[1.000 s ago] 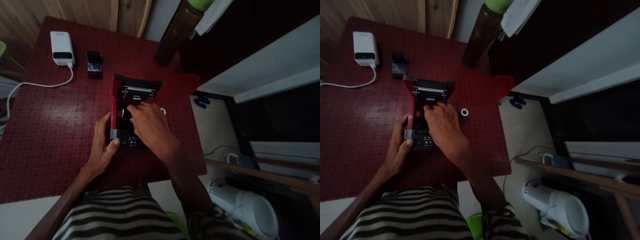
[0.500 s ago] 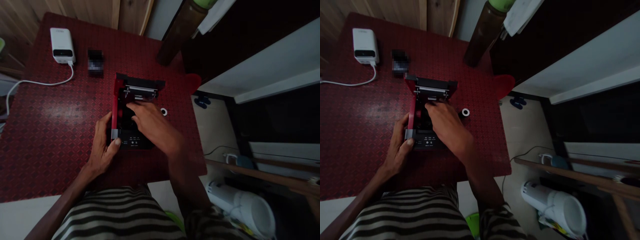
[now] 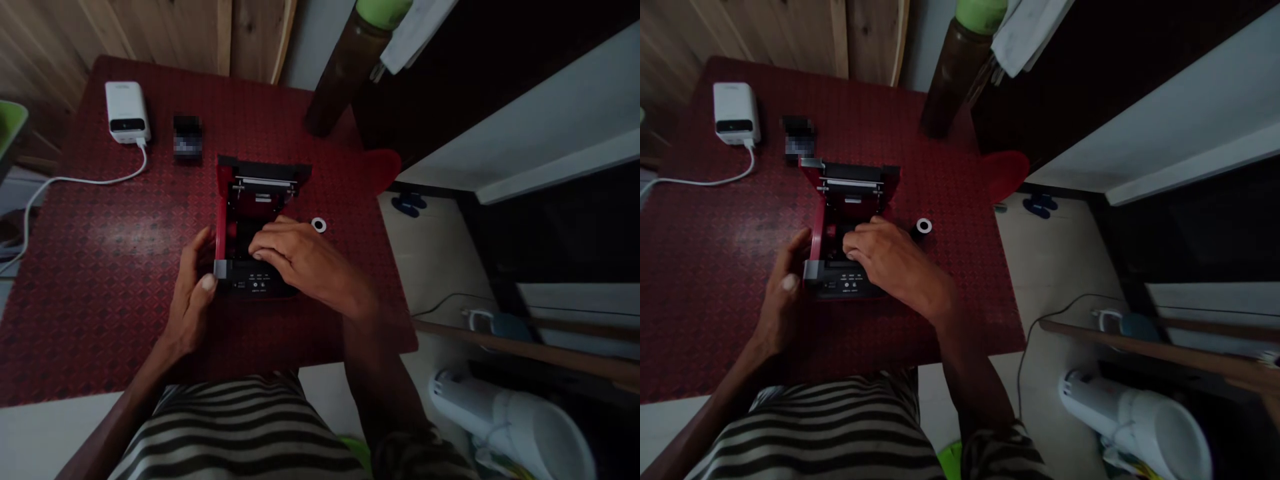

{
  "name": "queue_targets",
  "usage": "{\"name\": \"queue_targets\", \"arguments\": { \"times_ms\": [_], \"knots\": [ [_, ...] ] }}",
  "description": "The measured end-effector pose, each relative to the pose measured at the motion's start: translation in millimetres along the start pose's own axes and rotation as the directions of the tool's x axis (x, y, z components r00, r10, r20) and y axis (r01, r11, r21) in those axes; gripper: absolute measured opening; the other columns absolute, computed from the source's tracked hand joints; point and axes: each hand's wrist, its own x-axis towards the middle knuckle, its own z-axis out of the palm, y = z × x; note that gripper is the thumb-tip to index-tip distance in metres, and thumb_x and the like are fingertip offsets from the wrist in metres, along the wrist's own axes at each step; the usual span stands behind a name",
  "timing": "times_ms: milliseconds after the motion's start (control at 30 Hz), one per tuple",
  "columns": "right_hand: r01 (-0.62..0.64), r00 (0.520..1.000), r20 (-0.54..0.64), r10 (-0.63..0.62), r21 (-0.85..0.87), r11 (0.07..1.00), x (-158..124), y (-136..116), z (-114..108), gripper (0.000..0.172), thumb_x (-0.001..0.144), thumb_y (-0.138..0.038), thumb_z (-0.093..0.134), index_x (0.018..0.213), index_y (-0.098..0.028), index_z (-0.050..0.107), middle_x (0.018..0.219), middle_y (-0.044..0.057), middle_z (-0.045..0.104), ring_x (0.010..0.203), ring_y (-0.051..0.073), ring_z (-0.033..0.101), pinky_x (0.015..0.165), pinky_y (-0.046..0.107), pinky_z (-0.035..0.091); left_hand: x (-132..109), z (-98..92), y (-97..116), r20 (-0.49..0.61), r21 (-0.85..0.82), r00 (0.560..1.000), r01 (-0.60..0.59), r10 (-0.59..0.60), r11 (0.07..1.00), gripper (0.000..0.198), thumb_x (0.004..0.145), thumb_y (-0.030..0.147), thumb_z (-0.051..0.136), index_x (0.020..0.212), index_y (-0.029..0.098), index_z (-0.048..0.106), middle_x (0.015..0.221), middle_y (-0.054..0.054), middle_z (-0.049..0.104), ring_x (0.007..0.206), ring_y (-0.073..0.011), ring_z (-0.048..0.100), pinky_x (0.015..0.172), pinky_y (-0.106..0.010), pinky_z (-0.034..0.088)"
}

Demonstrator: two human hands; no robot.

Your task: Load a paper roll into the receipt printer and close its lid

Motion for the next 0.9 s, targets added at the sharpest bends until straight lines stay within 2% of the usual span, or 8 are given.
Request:
{"name": "queue_targets", "arguments": {
  "times_ms": [133,200,267,367,433,600,767,900],
  "knots": [
    [0.026,1.000,0.008,-0.026,0.028,0.999,-2,6,-2,0.037,0.113,0.005,0.060,0.101,-0.020,0.083,0.105,0.004,0.083,0.100,0.021,0.068,0.100,0.036,0.051,26,-2.5,12,-0.115,-0.022,0.993,0.022,-0.025,1.000,0.075,0.117,0.083,0.058,0.174,0.035,0.063,0.179,-0.014,0.064,0.167,-0.0435,0.062,0.139,-0.070,0.050],
    [0.022,1.000,0.021,-0.022,0.020,1.000,-2,7,-2,0.038,0.111,0.007,0.061,0.098,-0.020,0.083,0.100,0.004,0.082,0.099,0.021,0.068,0.097,0.035,0.051,53,-6.5,19,-0.159,-0.009,0.987,-0.027,0.026,1.000,0.073,0.114,0.087,0.062,0.167,0.037,0.068,0.176,-0.012,0.068,0.164,-0.0408,0.065,0.140,-0.067,0.050],
    [0.008,1.000,0.025,-0.008,-0.002,1.000,-1,5,-2,0.039,0.111,0.007,0.060,0.092,-0.020,0.081,0.094,0.003,0.079,0.095,0.020,0.066,0.094,0.035,0.050,85,-9.9,25,-0.201,0.052,0.969,-0.137,0.144,0.989,0.085,0.104,0.094,0.075,0.161,0.032,0.072,0.170,-0.011,0.072,0.161,-0.0404,0.067,0.139,-0.064,0.050],
    [-0.011,1.000,-0.001,0.011,-0.017,1.000,-3,4,-1,0.040,0.112,0.007,0.058,0.090,-0.020,0.078,0.094,0.003,0.078,0.094,0.021,0.066,0.091,0.035,0.050,124,-10.7,36,-0.187,0.095,0.957,-0.208,0.223,0.973,0.084,0.108,0.092,0.072,0.155,0.023,0.073,0.160,-0.013,0.076,0.153,-0.0380,0.069,0.138,-0.061,0.050],
    [-0.004,1.000,-0.025,0.004,-0.020,1.000,-6,4,-2,0.040,0.112,0.008,0.056,0.093,-0.020,0.078,0.099,0.004,0.079,0.096,0.021,0.067,0.092,0.035,0.052,139,-8.9,40,-0.163,0.115,0.957,-0.225,0.242,0.968,0.086,0.107,0.094,0.071,0.153,0.021,0.074,0.158,-0.012,0.076,0.153,-0.0362,0.069,0.138,-0.058,0.049],
    [0.062,0.998,-0.019,-0.064,-0.080,0.995,-11,4,-12,0.040,0.111,0.008,0.057,0.108,-0.022,0.084,0.111,0.004,0.084,0.106,0.023,0.072,0.100,0.039,0.057,143,-3.6,39,-0.135,0.124,0.957,-0.242,0.258,0.962,0.095,0.106,0.098,0.068,0.155,0.016,0.074,0.155,-0.014,0.076,0.149,-0.0344,0.070,0.135,-0.053,0.051],
    [0.029,0.995,0.100,-0.006,-0.231,0.972,4,-1,-10,0.035,0.115,0.002,0.065,0.097,-0.021,0.085,0.108,0.006,0.085,0.110,0.025,0.072,0.094,0.037,0.057,131,0.0,38,-0.160,0.117,0.967,-0.183,0.201,0.976,0.078,0.112,0.090,0.066,0.150,0.022,0.078,0.153,-0.011,0.078,0.149,-0.0328,0.070,0.134,-0.053,0.051],
    [0.047,0.994,0.111,-0.017,-0.274,0.961,9,-1,-7,0.035,0.116,0.000,0.064,0.098,-0.022,0.084,0.107,0.005,0.082,0.104,0.023,0.070,0.089,0.036,0.055,128,2.0,41,-0.124,0.119,0.975,-0.169,0.183,0.979,0.073,0.117,0.087,0.061,0.147,0.024,0.082,0.150,-0.009,0.080,0.144,-0.0316,0.072,0.124,-0.052,0.054]
  ]
}}
